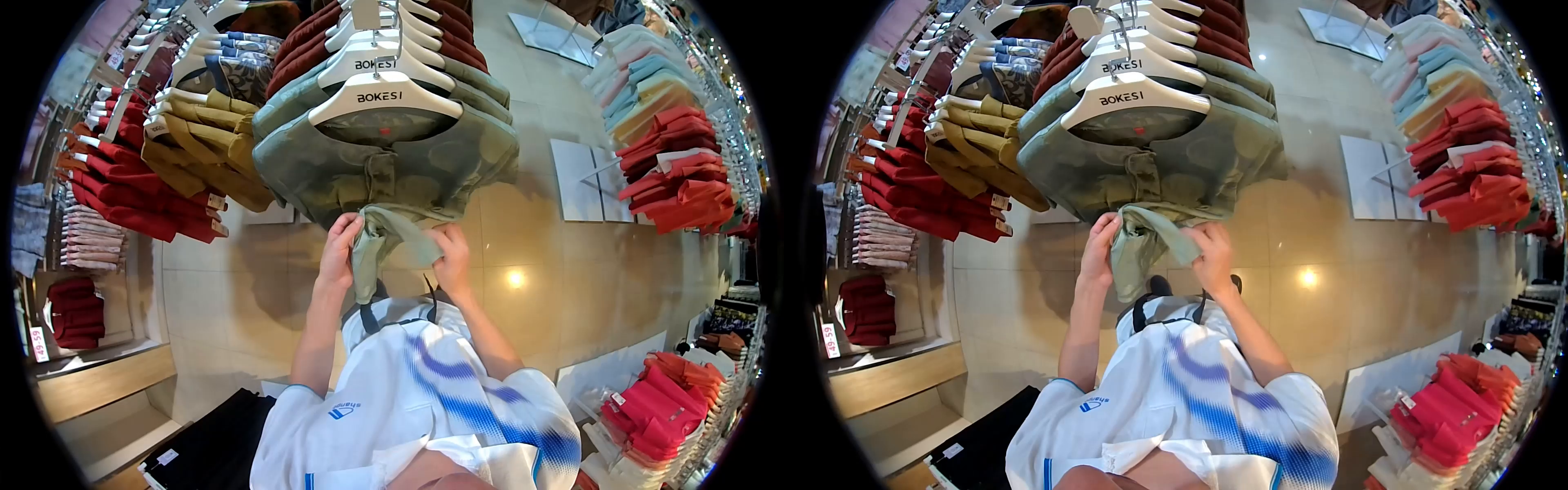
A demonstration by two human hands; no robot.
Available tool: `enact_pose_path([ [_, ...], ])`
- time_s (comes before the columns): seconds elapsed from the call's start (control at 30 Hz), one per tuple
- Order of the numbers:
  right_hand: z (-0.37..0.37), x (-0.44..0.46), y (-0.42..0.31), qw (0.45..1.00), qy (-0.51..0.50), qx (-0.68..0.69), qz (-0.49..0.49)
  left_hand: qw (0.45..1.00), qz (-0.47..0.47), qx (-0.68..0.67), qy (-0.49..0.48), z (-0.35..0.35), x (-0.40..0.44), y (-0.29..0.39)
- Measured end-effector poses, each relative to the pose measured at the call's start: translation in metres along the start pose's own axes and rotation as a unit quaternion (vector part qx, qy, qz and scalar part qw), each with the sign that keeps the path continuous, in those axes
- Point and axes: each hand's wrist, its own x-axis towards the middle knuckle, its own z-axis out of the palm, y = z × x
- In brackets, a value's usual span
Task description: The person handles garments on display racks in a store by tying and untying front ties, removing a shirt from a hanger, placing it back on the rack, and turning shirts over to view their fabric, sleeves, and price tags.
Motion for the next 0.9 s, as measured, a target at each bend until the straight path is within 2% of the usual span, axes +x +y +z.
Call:
enact_pose_path([
  [0.03, 0.0, 0.001, 0.007, 0.993, 0.007, 0.103, 0.049, 1.0, 0.0, 0.001, 0.0, -0.002, -0.001, -0.002],
  [0.07, -0.001, -0.001, 0.013, 0.974, 0.014, 0.205, 0.098, 0.993, 0.047, 0.111, -0.001, -0.005, -0.002, -0.005],
  [0.1, -0.005, 0.0, 0.014, 0.974, 0.014, 0.206, 0.099, 0.971, 0.094, 0.219, -0.003, -0.007, -0.005, -0.007],
  [0.13, -0.01, 0.0, 0.013, 0.967, 0.022, 0.208, 0.147, 0.946, 0.105, 0.302, -0.059, -0.008, -0.009, -0.004],
  [0.17, -0.015, -0.002, 0.015, 0.958, 0.029, 0.208, 0.195, 0.946, 0.103, 0.301, -0.057, -0.018, -0.008, -0.005],
  [0.2, -0.013, -0.009, 0.031, 0.961, 0.036, 0.228, 0.15, 0.84, 0.172, 0.507, -0.092, -0.034, -0.003, -0.008],
  [0.23, -0.019, -0.011, 0.035, 0.961, 0.03, 0.227, 0.152, 0.684, 0.23, 0.682, -0.121, -0.051, 0.001, -0.015],
  [0.27, -0.026, -0.012, 0.036, 0.968, 0.027, 0.164, 0.186, 0.636, 0.234, 0.728, -0.105, -0.069, 0.004, -0.026],
  [0.3, -0.033, -0.011, 0.036, 0.97, 0.025, 0.101, 0.218, 0.639, 0.231, 0.727, -0.103, -0.08, 0.004, -0.033],
  [0.33, -0.046, -0.002, 0.03, 0.982, -0.011, 0.07, 0.176, 0.631, 0.216, 0.743, -0.052, -0.089, 0.002, -0.037],
  [0.37, -0.048, -0.002, 0.032, 0.981, -0.012, 0.069, 0.179, 0.621, 0.2, 0.758, -0.003, -0.096, 0.001, -0.041],
  [0.43, -0.052, -0.005, 0.035, 0.991, -0.049, -0.119, -0.022, 0.639, 0.217, 0.738, 0.002, -0.105, -0.002, -0.049],
  [0.5, -0.046, -0.018, 0.035, 0.987, -0.074, -0.136, -0.041, 0.659, 0.238, 0.714, 0.012, -0.107, -0.005, -0.058],
  [0.53, -0.042, -0.028, 0.036, 0.982, -0.098, -0.15, -0.061, 0.661, 0.244, 0.709, -0.022, -0.103, -0.01, -0.064],
  [0.6, -0.032, -0.045, 0.042, 0.979, -0.132, -0.141, -0.064, 0.643, 0.237, 0.725, -0.07, -0.102, -0.013, -0.081],
  [0.77, -0.01, -0.077, 0.064, 0.964, -0.225, -0.134, -0.043, 0.617, 0.181, 0.763, -0.068, -0.125, -0.001, -0.124],
  [0.9, 0.002, -0.079, 0.062, 0.96, -0.245, -0.131, -0.033, 0.613, 0.136, 0.776, -0.058, -0.145, 0.013, -0.149],
])
